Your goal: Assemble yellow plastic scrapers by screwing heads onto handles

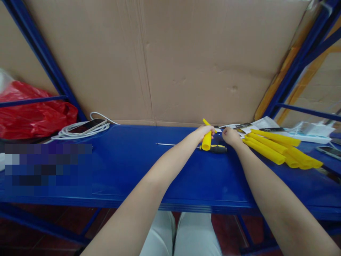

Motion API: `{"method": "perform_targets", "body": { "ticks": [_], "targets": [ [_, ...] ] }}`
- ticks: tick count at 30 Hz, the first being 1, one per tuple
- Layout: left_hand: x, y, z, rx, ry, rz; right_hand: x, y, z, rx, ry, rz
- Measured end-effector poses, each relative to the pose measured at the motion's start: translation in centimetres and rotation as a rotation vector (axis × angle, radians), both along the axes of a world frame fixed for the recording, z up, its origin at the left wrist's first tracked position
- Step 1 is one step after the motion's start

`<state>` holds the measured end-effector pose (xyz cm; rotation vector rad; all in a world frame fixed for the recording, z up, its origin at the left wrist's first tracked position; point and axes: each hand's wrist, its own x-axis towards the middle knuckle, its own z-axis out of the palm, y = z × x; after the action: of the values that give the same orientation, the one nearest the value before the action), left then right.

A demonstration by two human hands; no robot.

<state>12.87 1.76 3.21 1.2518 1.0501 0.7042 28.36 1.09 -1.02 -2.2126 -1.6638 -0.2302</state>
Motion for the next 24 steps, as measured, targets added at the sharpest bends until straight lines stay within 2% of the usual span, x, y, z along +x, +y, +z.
{"method": "perform_targets", "body": {
  "ticks": [8, 13, 19, 24],
  "targets": [
    [0.8, 1.2, -1.5, -0.023, -0.019, 0.049, -0.3, -0.2, 0.2, -0.015, -0.002, 0.031],
    [-0.5, 1.6, -1.3, 0.012, 0.007, 0.063, -0.7, -0.4, 0.5, -0.04, 0.007, 0.078],
    [-5.6, 1.9, -0.2, 0.181, 0.172, 0.094, -1.0, 0.4, 0.6, -0.109, 0.014, 0.344],
    [-11.3, 1.7, -0.5, 0.293, 0.331, 0.082, -1.3, 1.0, 0.6, -0.171, 0.015, 0.496]
  ]
}}
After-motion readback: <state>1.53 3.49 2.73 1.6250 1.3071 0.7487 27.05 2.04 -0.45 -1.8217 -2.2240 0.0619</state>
